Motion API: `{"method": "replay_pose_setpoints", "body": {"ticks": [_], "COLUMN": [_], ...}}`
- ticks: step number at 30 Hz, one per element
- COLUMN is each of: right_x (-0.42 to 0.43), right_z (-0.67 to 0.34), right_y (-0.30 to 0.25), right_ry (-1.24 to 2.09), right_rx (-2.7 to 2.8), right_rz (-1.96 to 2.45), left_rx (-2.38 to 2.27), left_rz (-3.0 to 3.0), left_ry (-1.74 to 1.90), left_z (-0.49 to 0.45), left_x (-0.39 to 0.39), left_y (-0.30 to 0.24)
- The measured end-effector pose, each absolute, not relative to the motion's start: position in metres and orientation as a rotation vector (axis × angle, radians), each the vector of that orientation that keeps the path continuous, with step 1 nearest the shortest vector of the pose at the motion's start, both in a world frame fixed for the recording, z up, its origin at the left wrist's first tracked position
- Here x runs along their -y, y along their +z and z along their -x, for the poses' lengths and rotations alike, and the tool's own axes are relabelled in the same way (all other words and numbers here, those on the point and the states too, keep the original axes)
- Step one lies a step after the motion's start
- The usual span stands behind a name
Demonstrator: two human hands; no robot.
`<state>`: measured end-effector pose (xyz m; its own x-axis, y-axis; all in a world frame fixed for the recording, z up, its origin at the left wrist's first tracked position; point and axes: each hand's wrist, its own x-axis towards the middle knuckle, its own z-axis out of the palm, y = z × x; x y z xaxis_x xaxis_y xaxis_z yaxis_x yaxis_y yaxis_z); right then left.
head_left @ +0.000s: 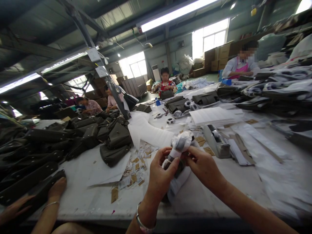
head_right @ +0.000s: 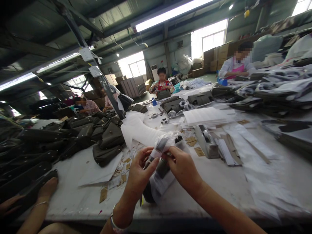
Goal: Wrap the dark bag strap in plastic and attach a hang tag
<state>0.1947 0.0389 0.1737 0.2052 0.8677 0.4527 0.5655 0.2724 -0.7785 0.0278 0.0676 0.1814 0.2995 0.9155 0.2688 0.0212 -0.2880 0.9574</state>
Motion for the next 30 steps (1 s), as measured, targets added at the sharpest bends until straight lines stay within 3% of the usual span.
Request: {"method": "replay_pose_setpoints", "body": {"ticks": [3, 10, 16, 21, 30], "right_x": [-0.038, -0.018, -0.027, -0.038, -0.029], "right_z": [-0.197, -0.184, -0.175, -0.181, -0.199], "right_y": [0.171, 0.185, 0.18, 0.172, 0.145], "right_ry": [0.331, 1.161, 1.076, 1.03, 1.148], "right_rx": [1.413, 1.02, 0.81, 0.798, 0.805], "right_rz": [1.51, 0.971, 1.017, 1.14, 1.161], "left_rx": [-0.871, -0.918, -0.839, -0.783, -1.697], "left_rz": [-1.609, -1.676, -1.896, -1.594, -1.586], "left_ry": [1.148, 1.229, 1.436, 1.367, 1.19], "left_z": [-0.029, -0.035, -0.044, -0.02, 0.125], "left_x": [-0.065, -0.06, -0.045, -0.052, -0.14], "left_y": [0.181, 0.177, 0.182, 0.159, 0.049]}}
